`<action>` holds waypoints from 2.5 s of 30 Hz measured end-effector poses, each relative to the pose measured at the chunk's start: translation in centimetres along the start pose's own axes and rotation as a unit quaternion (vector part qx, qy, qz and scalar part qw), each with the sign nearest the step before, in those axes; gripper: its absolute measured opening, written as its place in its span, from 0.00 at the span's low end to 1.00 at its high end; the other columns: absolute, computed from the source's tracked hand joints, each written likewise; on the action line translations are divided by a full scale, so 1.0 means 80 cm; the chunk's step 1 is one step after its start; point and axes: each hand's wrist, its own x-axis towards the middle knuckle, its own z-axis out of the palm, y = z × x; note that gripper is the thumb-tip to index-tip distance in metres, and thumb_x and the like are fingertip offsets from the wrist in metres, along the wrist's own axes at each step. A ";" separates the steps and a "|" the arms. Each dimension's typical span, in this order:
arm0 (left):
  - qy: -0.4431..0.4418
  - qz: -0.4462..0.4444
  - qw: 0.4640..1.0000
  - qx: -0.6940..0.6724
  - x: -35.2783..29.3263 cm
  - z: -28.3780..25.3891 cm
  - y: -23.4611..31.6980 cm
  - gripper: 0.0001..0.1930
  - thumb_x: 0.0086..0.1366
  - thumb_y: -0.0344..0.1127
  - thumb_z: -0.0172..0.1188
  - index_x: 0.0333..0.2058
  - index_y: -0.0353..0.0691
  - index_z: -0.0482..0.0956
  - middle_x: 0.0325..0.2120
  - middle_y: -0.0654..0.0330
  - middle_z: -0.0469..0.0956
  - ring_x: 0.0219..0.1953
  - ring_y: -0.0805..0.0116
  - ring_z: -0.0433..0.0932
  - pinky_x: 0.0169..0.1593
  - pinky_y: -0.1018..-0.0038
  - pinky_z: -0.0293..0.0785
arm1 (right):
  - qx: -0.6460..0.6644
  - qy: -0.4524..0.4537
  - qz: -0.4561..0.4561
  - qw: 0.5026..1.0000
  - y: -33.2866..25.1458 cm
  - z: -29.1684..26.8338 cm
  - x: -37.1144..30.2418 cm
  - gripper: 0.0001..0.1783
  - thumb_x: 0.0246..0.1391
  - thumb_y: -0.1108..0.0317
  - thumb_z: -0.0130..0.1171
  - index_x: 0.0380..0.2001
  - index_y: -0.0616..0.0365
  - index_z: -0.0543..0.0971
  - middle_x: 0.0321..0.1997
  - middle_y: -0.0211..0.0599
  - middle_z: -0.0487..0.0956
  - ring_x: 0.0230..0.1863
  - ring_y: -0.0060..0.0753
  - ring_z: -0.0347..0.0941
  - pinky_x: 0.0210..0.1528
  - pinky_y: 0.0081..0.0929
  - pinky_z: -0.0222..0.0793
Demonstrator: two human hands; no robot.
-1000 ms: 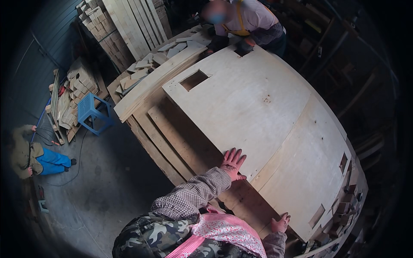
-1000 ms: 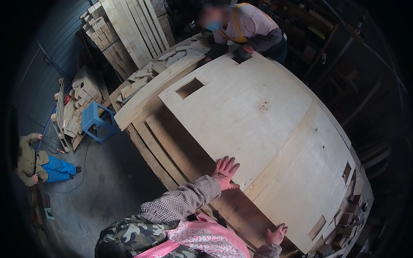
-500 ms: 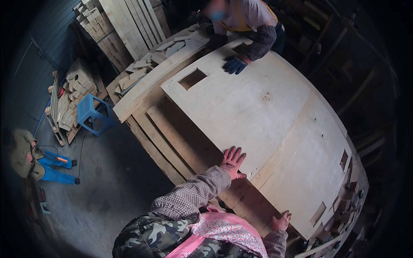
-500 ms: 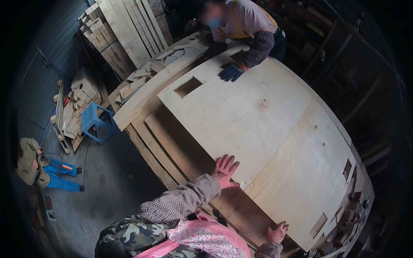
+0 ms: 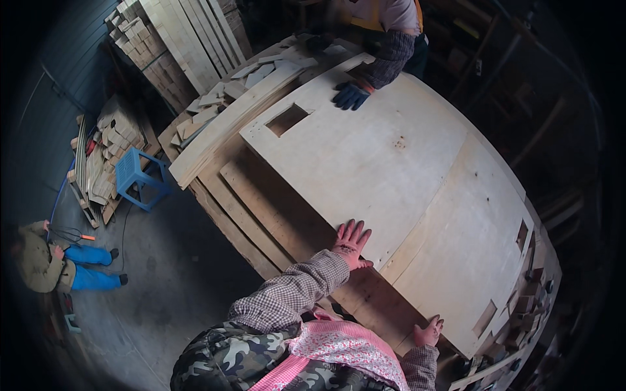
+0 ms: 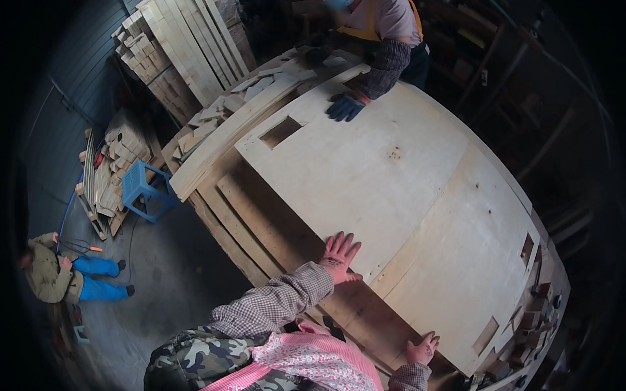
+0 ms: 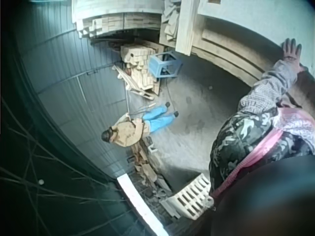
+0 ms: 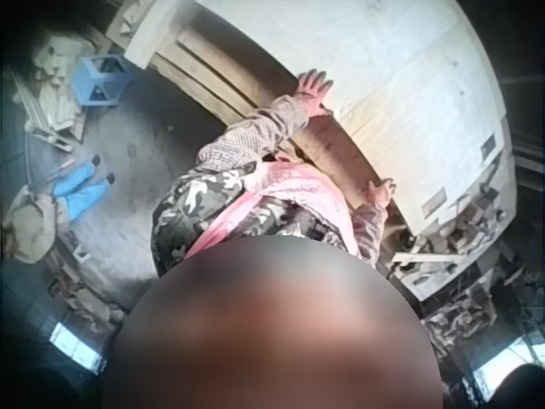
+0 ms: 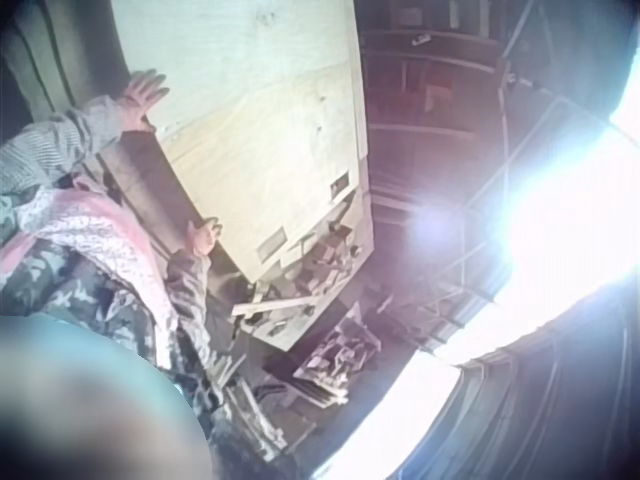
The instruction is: The person positions a large plywood panel on a workbench and uses a pneumatic nail gun to attach wooden strips and small blocks to its surface. The person repeatedly aligns and fastens pieces while a coworker works nearby.
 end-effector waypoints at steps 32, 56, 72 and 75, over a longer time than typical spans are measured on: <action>0.103 -0.110 0.813 0.563 0.070 0.153 -0.049 0.59 0.44 0.70 0.59 0.66 0.45 0.38 0.67 0.48 0.34 0.68 0.44 0.32 0.66 0.49 0.29 | -0.126 -0.031 -0.028 0.991 -0.016 -0.025 -0.001 0.54 0.32 0.53 0.67 0.60 0.70 0.54 0.57 0.57 0.61 0.58 0.54 0.61 0.60 0.37 0.61; -0.069 -0.030 0.986 0.151 0.007 0.008 0.008 0.59 0.46 0.61 0.64 0.67 0.48 0.35 0.67 0.49 0.31 0.68 0.44 0.29 0.66 0.48 0.28 | -0.127 -0.026 -0.033 0.991 -0.010 -0.016 -0.004 0.58 0.33 0.49 0.68 0.62 0.70 0.52 0.63 0.61 0.55 0.64 0.56 0.54 0.64 0.38 0.55; -0.072 -0.028 0.988 0.132 0.003 0.000 0.010 0.59 0.45 0.60 0.66 0.67 0.48 0.35 0.67 0.49 0.31 0.68 0.44 0.30 0.66 0.47 0.27 | -0.118 -0.035 -0.014 0.992 -0.010 -0.014 0.000 0.58 0.35 0.48 0.67 0.63 0.68 0.50 0.65 0.60 0.54 0.65 0.56 0.53 0.64 0.37 0.56; -0.063 -0.029 0.988 0.139 0.002 0.002 0.010 0.59 0.44 0.59 0.66 0.66 0.48 0.36 0.67 0.49 0.32 0.68 0.43 0.30 0.66 0.47 0.28 | -0.131 -0.033 -0.018 0.991 -0.007 -0.011 0.002 0.58 0.34 0.48 0.67 0.63 0.68 0.51 0.64 0.60 0.54 0.64 0.55 0.54 0.63 0.36 0.57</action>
